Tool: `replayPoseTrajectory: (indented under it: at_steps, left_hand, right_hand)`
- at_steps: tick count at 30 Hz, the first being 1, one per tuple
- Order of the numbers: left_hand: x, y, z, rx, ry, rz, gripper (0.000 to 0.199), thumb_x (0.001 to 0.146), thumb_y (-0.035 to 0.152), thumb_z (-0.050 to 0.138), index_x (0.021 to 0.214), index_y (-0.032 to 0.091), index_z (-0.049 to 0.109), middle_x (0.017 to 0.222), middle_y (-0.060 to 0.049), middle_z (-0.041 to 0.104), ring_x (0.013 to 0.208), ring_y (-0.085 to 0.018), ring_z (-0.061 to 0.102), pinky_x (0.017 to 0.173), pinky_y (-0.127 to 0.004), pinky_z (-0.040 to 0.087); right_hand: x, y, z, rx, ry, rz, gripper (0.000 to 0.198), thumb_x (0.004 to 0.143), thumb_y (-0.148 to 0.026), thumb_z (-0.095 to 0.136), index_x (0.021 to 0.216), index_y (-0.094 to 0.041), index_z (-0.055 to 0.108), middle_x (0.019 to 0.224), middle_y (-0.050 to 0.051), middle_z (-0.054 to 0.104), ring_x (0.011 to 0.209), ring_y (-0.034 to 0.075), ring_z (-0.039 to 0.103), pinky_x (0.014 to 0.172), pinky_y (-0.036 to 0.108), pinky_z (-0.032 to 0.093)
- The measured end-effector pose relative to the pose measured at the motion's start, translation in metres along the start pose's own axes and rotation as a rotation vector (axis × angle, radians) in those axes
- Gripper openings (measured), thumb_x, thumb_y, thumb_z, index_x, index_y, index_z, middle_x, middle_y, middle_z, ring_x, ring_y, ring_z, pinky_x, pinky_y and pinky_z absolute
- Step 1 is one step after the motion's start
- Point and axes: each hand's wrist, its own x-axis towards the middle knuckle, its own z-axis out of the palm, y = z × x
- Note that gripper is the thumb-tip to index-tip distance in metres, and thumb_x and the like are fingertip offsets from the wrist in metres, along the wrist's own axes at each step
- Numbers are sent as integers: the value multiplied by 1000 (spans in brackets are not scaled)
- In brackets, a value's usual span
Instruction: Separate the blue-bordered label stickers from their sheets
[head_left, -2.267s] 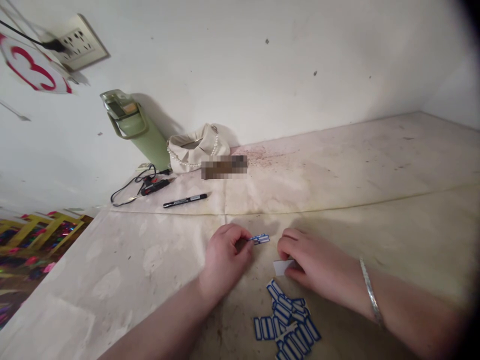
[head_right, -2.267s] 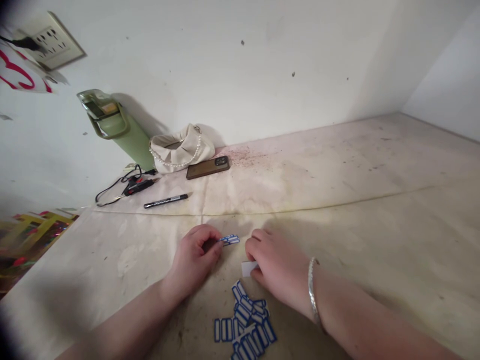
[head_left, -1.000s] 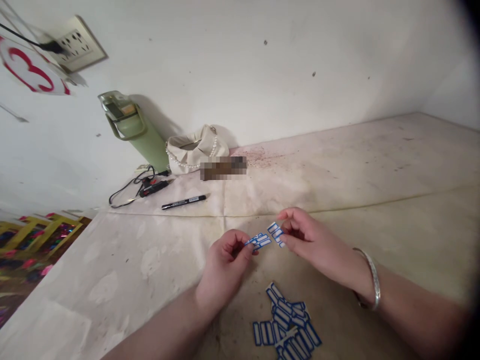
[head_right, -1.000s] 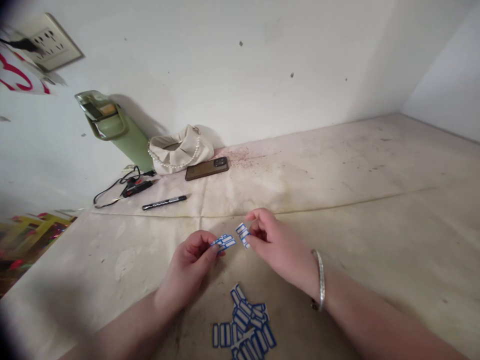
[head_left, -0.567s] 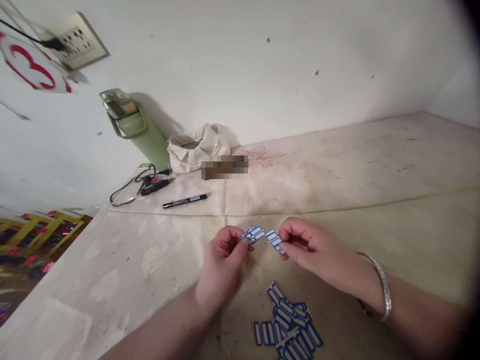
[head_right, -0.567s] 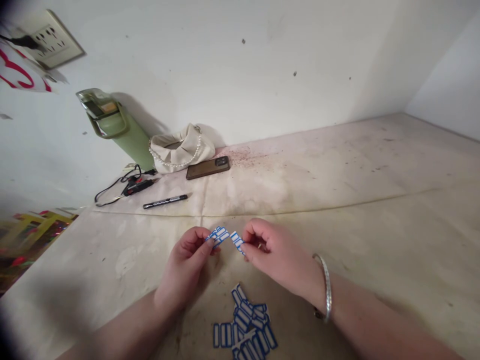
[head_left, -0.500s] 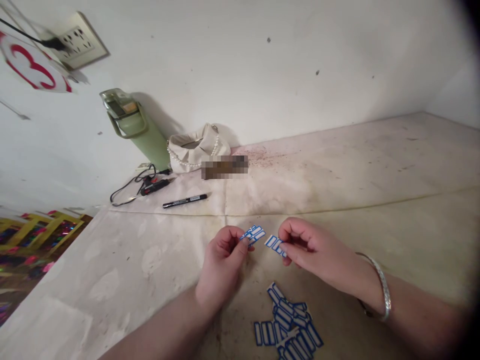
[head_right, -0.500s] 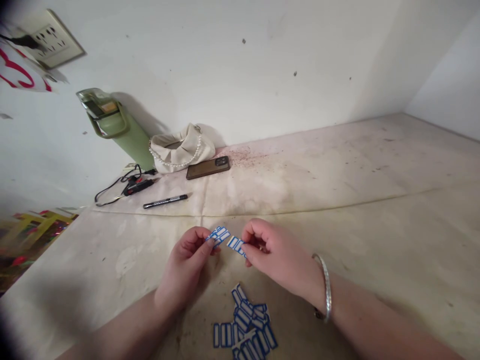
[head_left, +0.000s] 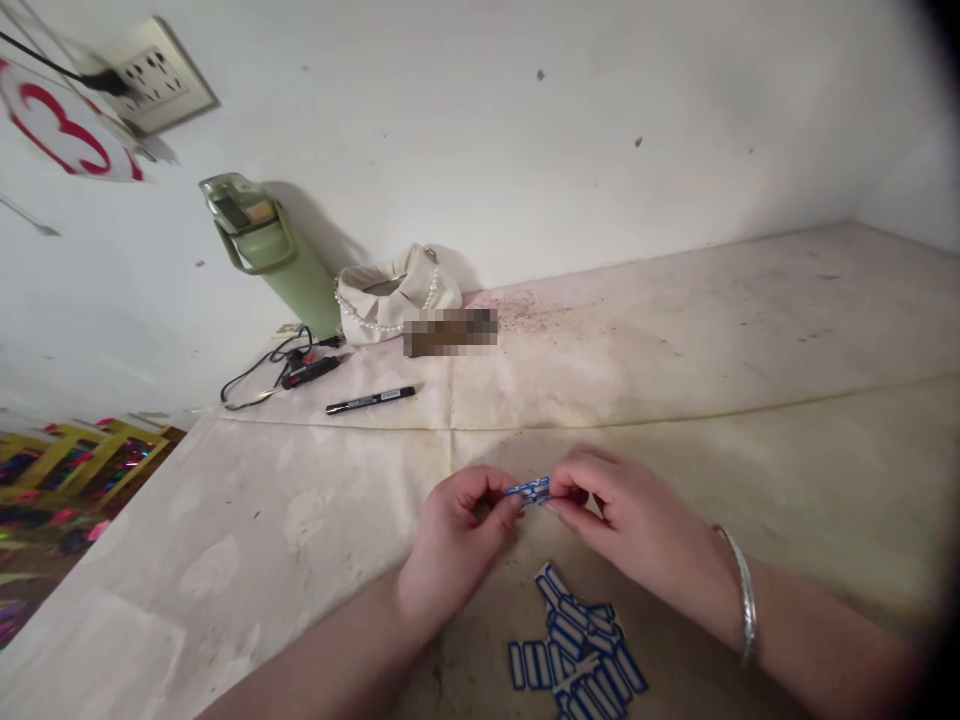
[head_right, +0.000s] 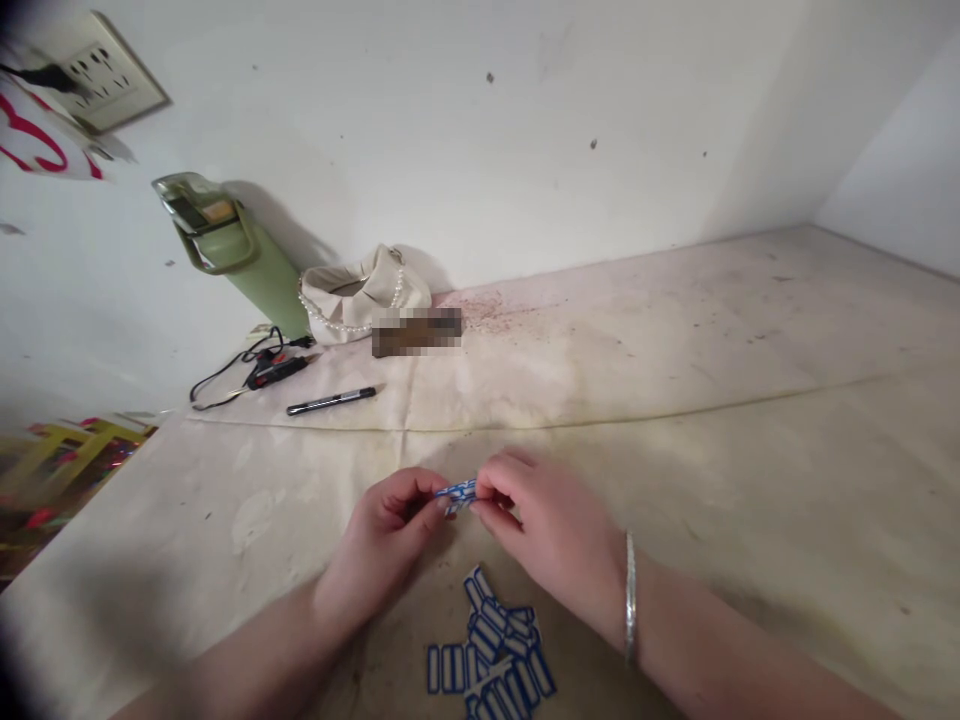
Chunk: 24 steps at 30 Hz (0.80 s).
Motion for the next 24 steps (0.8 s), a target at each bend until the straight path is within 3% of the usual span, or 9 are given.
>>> replayPoseTrajectory:
  at_steps: [4,9,13,17,24]
  left_hand:
    - [-1,2,0,51,-21,23,11,80,22,59,81,16,68,71,-3,66,64,-13,55,57,-22,43]
    - [0,3,0,220,-25,148,8,79,18,60,79,17,68,73,-3,66,70,-14,58,64,-25,44]
    - [0,4,-2,291,-65,208,13,85,23,55,84,18,68,76,-4,66,74,-16,58,68,-27,44]
    - [-1,5,-3,310,-82,212,17,84,30,58,91,19,68,79,-4,66,74,-17,59,68,-29,45]
    - [0,4,1,361,-41,187,9,78,15,60,80,20,67,75,-1,67,72,-15,60,66,-27,45]
  right_hand:
    - [0,3,0,-27,1,-71,12,77,-10,54,71,-20,53,84,2,58,75,15,54,65,26,42]
    - [-2,3,3,-101,-141,-21,12,77,-10,52,71,-20,53,73,0,58,63,13,51,56,24,37]
    - [-1,5,4,-113,-145,-32,12,77,-9,51,71,-19,52,72,0,58,63,13,51,56,24,37]
    - [-1,7,4,-137,-149,-31,10,78,-12,52,72,-19,54,71,0,58,62,13,51,55,24,36]
    - [0,3,4,-92,-153,10,9,79,-14,53,72,-20,54,70,0,59,60,12,52,55,24,35]
